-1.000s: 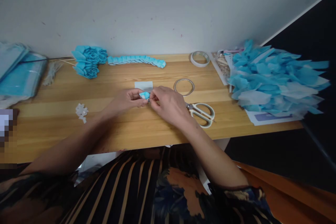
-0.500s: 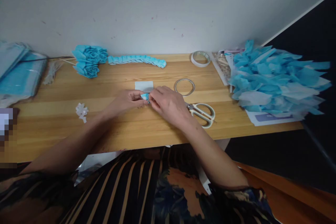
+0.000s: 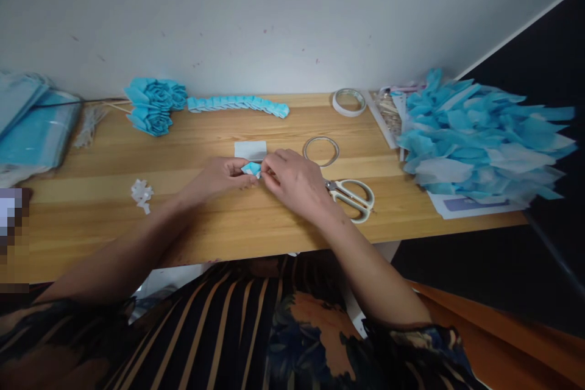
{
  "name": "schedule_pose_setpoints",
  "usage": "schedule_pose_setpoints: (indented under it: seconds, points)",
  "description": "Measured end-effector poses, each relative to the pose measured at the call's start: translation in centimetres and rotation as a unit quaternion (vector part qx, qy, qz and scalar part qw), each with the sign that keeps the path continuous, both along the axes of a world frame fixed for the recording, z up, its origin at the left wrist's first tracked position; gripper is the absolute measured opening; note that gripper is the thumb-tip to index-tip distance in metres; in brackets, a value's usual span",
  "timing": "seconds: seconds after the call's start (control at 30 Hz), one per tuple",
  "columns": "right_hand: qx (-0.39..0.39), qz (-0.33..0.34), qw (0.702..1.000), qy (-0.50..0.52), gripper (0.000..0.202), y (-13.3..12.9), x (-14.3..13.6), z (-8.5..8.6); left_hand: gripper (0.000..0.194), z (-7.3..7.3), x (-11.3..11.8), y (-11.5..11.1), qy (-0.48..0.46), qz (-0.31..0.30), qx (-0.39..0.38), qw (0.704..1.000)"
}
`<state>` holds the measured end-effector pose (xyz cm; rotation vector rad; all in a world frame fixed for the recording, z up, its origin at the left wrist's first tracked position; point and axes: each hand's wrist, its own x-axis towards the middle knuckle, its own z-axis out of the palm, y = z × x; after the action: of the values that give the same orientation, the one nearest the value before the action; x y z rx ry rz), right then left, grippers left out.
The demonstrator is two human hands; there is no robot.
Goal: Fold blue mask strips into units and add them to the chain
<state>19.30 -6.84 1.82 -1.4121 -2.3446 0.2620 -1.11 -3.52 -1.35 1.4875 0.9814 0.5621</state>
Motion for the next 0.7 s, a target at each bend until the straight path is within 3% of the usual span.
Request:
schedule_pose_setpoints:
  seconds: [0.2, 0.43, 0.57, 0.7]
  points:
    - [-0.060, -0.040, 0.996, 0.054, 0.006, -0.1, -0.2, 0.1, 0.018, -0.6, 0.0, 0.2, 0.015, 0.003, -0.002, 1.000]
    - [-0.131, -0.071, 0.970, 0.192, 0.002, 0.4, -0.1, -0.8, 0.009, 0.8, 0.4, 0.3, 0.028, 0.028, -0.058, 0.998]
    - [-0.160, -0.115, 0.939, 0.283, 0.014, 0.6, 0.4, -1.3, 0.010, 1.2, 0.5, 0.2, 0.025, 0.046, -0.067, 0.996]
    - [-0.170, -0.093, 0.934, 0.299, 0.024, 0.5, 0.6, -1.7, 0.009, 1.1, 0.5, 0.2, 0.017, 0.048, -0.072, 0.996]
